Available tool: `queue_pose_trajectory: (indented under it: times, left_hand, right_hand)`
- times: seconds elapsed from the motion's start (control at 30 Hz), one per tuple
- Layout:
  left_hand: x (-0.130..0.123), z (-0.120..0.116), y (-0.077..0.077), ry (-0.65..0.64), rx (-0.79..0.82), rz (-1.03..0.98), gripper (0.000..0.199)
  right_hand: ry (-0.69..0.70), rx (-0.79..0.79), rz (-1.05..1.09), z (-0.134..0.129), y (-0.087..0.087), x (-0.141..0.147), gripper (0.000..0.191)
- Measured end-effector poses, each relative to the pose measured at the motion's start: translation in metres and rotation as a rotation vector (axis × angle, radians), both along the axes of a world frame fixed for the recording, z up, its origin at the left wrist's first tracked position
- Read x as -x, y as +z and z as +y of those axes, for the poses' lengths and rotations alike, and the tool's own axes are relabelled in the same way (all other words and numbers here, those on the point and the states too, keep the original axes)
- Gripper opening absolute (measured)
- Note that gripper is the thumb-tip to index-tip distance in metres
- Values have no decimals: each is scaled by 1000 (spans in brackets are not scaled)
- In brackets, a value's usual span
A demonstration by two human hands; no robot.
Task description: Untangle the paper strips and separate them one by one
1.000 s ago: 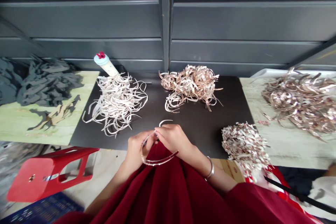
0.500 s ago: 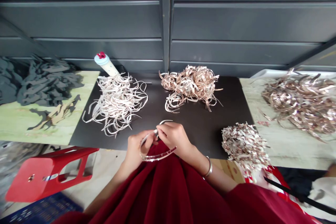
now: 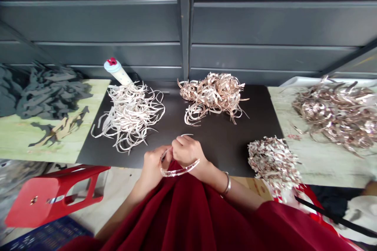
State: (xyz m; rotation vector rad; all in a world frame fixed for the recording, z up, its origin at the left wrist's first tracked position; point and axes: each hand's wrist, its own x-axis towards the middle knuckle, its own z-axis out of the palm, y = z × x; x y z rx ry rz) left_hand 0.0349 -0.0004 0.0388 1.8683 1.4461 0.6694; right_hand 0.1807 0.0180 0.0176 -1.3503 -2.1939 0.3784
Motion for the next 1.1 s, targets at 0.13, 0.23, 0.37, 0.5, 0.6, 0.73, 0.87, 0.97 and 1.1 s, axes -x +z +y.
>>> queue_pose_trajectory:
  times: [0.13,0.23,0.37,0.5,0.6,0.73,0.87,0.97,1.1]
  left_hand:
    - [5,3,3,57,144,-200,27]
    - [9,5,4,96,207,-270,28]
    - [15,7,3,33,136,-165,26]
    - [21,8,6,-88,102,-104,29]
    - [22,11,11,-125,185,-187,29]
    - [18,13,6,-20,555,-477,29]
    - [12,14,-5,138,715,-634,40]
    - [14,14,-4,70,564,-550,40]
    - [21,17,8,-88,391,-347,27]
  right_hand:
    - [-123,317,508,6,-1,-1,12]
    - [-121,658,868,6,-2,-4,10]
    - [-44,705,874,3,4,-9,15]
    - [-17,459,532,3,15,-11,10]
    - [13,491,500,4,20,-16,17]
    - [141,805,715,6,18,-21,15]
    - [193,989,937,6,14,-16,30]
    - [106,923,973,5,13,-9,28]
    - [56,929,1043,3,10,-4,23]
